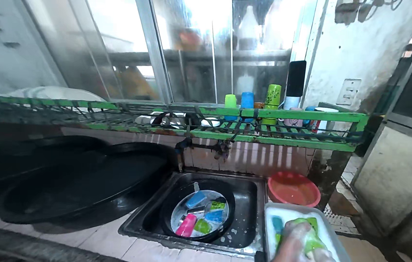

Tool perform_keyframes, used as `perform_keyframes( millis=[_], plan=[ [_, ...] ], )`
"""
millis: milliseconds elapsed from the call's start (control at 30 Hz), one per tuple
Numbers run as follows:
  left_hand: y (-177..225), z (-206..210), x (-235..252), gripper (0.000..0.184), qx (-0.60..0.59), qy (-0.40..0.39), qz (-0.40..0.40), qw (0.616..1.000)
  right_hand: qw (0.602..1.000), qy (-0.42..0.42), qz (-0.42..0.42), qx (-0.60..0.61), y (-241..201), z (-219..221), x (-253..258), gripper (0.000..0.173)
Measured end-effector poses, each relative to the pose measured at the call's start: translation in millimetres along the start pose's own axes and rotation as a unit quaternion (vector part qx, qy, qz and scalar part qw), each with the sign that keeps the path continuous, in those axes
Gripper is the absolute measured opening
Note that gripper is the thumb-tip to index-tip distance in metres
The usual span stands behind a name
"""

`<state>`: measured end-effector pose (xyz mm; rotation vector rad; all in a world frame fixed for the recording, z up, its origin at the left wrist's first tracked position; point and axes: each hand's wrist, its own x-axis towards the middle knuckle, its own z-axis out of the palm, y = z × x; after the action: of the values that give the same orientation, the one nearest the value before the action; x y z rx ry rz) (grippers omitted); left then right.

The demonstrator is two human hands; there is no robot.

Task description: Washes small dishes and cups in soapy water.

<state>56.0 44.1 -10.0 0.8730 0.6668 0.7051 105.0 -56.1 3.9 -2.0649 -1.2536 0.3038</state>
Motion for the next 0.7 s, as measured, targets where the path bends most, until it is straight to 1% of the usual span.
perform_keyframes(
  millis=[33,67,100,133,167,200,233,267,300,333,400,433,467,500,567,600,667,700],
  plan=[
    [-8,4,1,0.059,0.009,0.034,0.004,0.999,0.992,-0.072,-0.008,-0.107,-1,-7,0,0.035],
    [-14,7,1,0.068,0.014,0.061,0.002,0.998,0.976,-0.127,-0.015,-0.178,0,-11,1,0.037],
    [-19,9,1,0.072,0.015,0.078,-0.001,0.997,0.968,-0.137,-0.035,-0.206,11,-8,3,0.036],
    [-19,8,1,0.07,0.017,0.081,-0.004,0.997,0.972,-0.106,-0.068,-0.197,27,0,4,0.032],
    [-18,6,2,0.063,0.017,0.082,-0.003,0.997,0.979,-0.073,-0.094,-0.164,39,6,5,0.029],
    [-16,3,5,0.053,0.015,0.082,0.004,0.997,0.986,-0.062,-0.107,-0.115,43,6,5,0.026],
    [-11,-2,8,0.045,0.012,0.085,0.02,0.996,0.99,-0.072,-0.108,-0.062,38,-1,4,0.026],
    [-6,-8,14,0.043,0.004,0.096,0.039,0.995,0.991,-0.091,-0.097,-0.014,33,-10,2,0.033],
    [2,-14,20,0.049,-0.001,0.103,0.045,0.994,0.992,-0.101,-0.075,0.028,32,-19,1,0.041],
    [10,-21,24,0.062,0.002,0.098,0.037,0.994,0.993,-0.092,-0.048,0.062,34,-26,0,0.045],
    [20,-29,27,0.085,0.067,0.072,0.017,0.995,0.995,-0.021,0.017,0.092,38,-40,-2,0.048],
    [20,-29,24,0.092,0.142,0.049,0.017,0.988,0.994,0.019,0.045,0.098,35,-47,-2,0.05],
    [19,-25,17,0.093,0.25,0.02,0.027,0.968,0.992,0.048,0.059,0.101,30,-51,1,0.052],
    [15,-17,9,0.089,0.358,-0.013,0.045,0.933,0.992,0.062,0.051,0.096,25,-52,4,0.054],
    [8,1,-10,0.068,0.512,-0.074,0.082,0.852,0.997,0.038,0.035,0.06,22,-43,17,0.061],
    [7,8,-17,0.061,0.56,-0.096,0.089,0.818,0.996,0.021,0.064,0.051,23,-39,27,0.062],
    [10,15,-23,0.074,0.623,-0.122,0.072,0.769,0.981,-0.002,0.167,0.097,28,-39,48,0.058],
    [11,15,-24,0.077,0.639,-0.129,0.072,0.755,0.972,0.002,0.201,0.118,33,-36,54,0.054]
  ],
)
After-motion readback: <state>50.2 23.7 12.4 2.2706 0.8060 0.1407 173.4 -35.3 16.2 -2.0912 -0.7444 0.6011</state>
